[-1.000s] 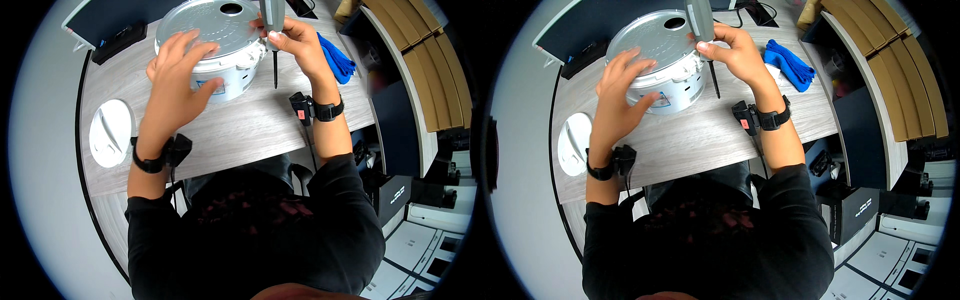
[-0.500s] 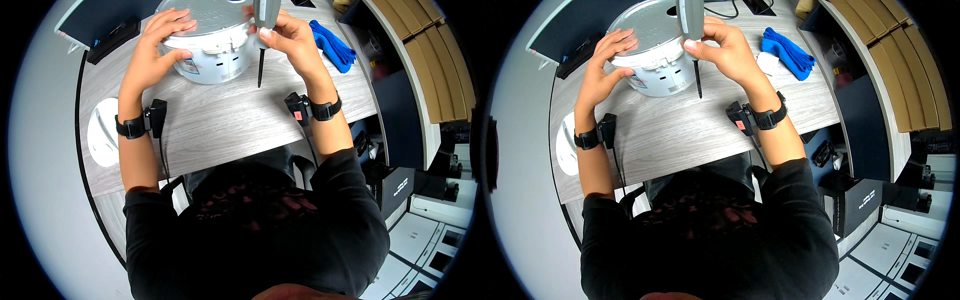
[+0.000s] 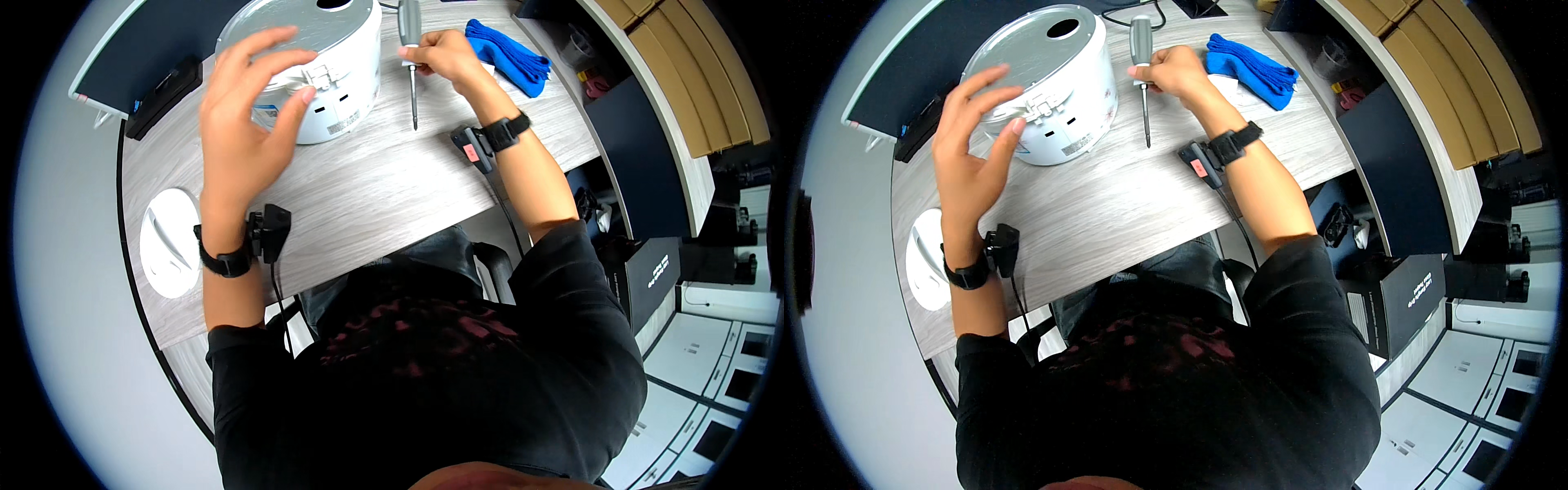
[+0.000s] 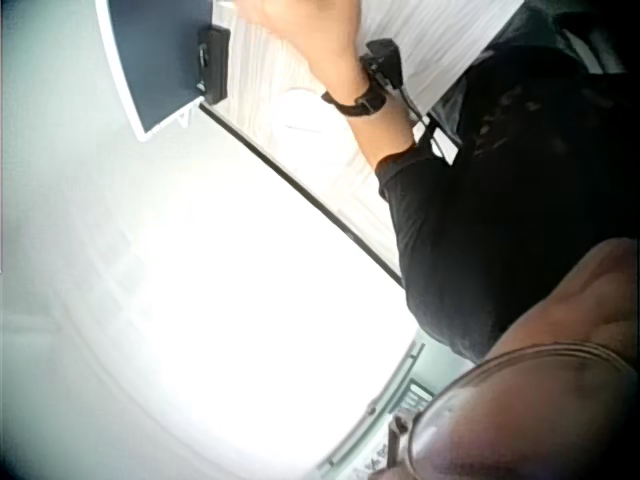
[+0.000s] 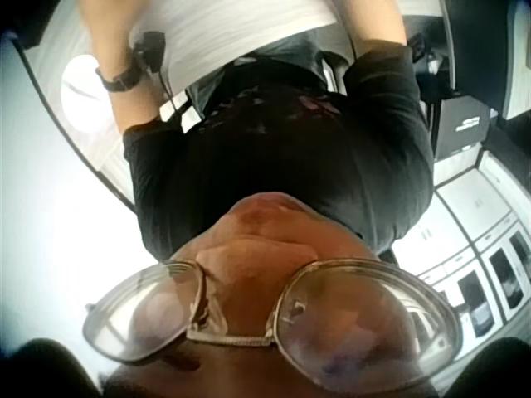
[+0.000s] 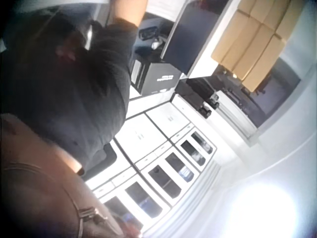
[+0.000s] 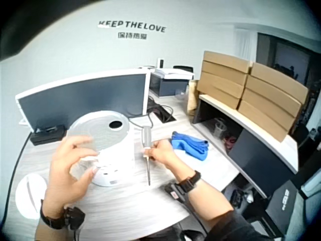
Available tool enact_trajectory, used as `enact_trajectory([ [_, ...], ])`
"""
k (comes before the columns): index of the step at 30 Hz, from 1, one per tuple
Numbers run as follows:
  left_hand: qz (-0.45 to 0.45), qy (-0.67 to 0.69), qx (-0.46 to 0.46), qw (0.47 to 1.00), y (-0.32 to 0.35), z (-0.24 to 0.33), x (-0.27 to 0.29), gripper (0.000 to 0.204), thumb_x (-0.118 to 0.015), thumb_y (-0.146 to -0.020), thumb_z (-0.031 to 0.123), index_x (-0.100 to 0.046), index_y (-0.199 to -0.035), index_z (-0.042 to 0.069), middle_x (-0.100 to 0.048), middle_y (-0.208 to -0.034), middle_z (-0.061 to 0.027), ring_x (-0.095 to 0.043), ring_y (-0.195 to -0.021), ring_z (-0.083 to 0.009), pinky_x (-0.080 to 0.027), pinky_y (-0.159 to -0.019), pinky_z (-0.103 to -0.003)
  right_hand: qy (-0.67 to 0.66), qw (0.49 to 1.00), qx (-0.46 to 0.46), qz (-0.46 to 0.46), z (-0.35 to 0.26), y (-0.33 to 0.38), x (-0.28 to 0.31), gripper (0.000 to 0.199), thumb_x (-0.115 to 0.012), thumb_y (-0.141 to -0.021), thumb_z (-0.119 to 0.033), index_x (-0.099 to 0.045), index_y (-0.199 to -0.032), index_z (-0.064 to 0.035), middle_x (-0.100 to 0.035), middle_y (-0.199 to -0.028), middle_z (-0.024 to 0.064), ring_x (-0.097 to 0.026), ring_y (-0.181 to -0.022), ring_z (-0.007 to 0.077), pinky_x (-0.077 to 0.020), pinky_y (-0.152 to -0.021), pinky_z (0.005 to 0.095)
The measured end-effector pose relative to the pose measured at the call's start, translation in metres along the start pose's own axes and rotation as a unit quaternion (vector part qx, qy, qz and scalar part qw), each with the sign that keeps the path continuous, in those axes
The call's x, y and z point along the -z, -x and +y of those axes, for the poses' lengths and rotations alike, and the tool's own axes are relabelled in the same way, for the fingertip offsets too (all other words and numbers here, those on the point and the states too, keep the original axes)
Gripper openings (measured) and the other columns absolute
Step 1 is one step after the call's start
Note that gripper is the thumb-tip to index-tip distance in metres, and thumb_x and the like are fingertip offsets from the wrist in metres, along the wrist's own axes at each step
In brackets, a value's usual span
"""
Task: The person uses a screwdriver to tighten screws on a white appliance, then attaches a white plastic component and wipes the exterior with a blue cloth.
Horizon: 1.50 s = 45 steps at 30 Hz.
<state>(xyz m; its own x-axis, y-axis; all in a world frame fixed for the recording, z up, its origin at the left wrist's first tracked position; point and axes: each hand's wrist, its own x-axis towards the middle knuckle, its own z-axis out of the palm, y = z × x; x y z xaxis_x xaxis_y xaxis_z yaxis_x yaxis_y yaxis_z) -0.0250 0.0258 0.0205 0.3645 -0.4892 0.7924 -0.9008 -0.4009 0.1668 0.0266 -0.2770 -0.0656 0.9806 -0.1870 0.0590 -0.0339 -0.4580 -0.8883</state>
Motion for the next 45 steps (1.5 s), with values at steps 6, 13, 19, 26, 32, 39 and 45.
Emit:
enact_trajectory([
  [6,-0.109,0.152,0.037,0.982,-0.003,0.038,-0.023,0.019,-0.076,-0.085,0.006,-0.075,-0.104,0.006,-0.075,-0.09,-0.008,-0.07,-0.078,-0.021,-0.054,-0.068,-0.029,0.094,0.992,-0.084,-0.028,0.026,-0.025,-0.019,0.034,-0.088,-0.08,-0.025,-0.072,-0.08,0.0038,-0.07,-0.072,0.0098,-0.068,-0.059,0.0164,-0.0561,-0.054,0.0274],
  [13,-0.219,0.184,0.086,0.954,0.009,0.035,-0.051,0.027,-0.074,-0.086,0.009,-0.073,-0.113,0.005,-0.073,-0.092,-0.0109,-0.066,-0.076,-0.0191,-0.051,-0.07,-0.029,0.128,0.981,-0.137,-0.046,0.031,-0.03,-0.028,0.041,-0.09,-0.078,-0.031,-0.072,-0.08,0.006,-0.068,-0.068,0.0104,-0.067,-0.053,0.0153,-0.0555,-0.049,0.0273],
  [19,-0.282,0.186,0.111,0.935,0.011,0.032,-0.065,0.031,-0.073,-0.087,0.012,-0.072,-0.117,0.005,-0.074,-0.095,-0.0115,-0.066,-0.081,-0.02,-0.052,-0.073,-0.03,0.11,0.984,-0.134,-0.045,0.029,-0.018,-0.024,0.044,-0.088,-0.078,-0.038,-0.07,-0.076,0.0023,-0.071,-0.069,0.0111,-0.071,-0.055,0.0176,-0.0566,-0.053,0.0273],
  [26,-0.314,0.197,0.135,0.919,0.012,0.028,-0.082,0.03,-0.073,-0.086,0.016,-0.072,-0.114,0.005,-0.075,-0.095,-0.0139,-0.07,-0.084,-0.0275,-0.054,-0.074,-0.036,0.066,0.995,-0.071,0.008,0.036,0.009,0.056,0.034,-0.078,-0.09,-0.03,-0.071,-0.106,-0.0017,-0.071,-0.082,0.0083,-0.07,-0.064,0.0153,-0.0568,-0.057,0.0266],
  [32,-0.373,0.205,0.147,0.893,0.01,0.025,-0.112,0.041,-0.075,-0.088,0.022,-0.068,-0.126,0.008,-0.073,-0.098,-0.0101,-0.066,-0.083,-0.0211,-0.052,-0.074,-0.034,0.361,0.927,-0.039,0.09,0.085,0.022,0.11,0.037,-0.083,-0.083,-0.022,-0.075,-0.116,-0.0084,-0.075,-0.098,0.0121,-0.073,-0.087,0.0229,-0.0568,-0.077,0.0337],
  [39,-0.364,0.139,0.158,0.907,0.009,0.035,-0.134,0.048,-0.075,-0.088,0.025,-0.064,-0.131,0.009,-0.074,-0.102,-0.0117,-0.07,-0.078,-0.0274,-0.054,-0.071,-0.039,0.402,0.911,-0.078,0.044,0.086,0.036,0.096,0.044,-0.088,-0.074,-0.021,-0.076,-0.115,-0.0094,-0.075,-0.108,0.0142,-0.072,-0.099,0.0314,-0.0561,-0.085,0.0386],
  [45,-0.404,0.143,0.199,0.881,0.007,0.036,-0.121,0.047,-0.077,-0.088,0.025,-0.065,-0.13,0.009,-0.071,-0.101,-0.0076,-0.065,-0.085,-0.0202,-0.051,-0.076,-0.034,0.419,0.906,-0.027,0.051,0.095,0.034,0.093,0.03,-0.084,-0.077,-0.018,-0.077,-0.105,-0.0088,-0.077,-0.1,0.012,-0.073,-0.094,0.0301,-0.056,-0.082,0.0396],
])
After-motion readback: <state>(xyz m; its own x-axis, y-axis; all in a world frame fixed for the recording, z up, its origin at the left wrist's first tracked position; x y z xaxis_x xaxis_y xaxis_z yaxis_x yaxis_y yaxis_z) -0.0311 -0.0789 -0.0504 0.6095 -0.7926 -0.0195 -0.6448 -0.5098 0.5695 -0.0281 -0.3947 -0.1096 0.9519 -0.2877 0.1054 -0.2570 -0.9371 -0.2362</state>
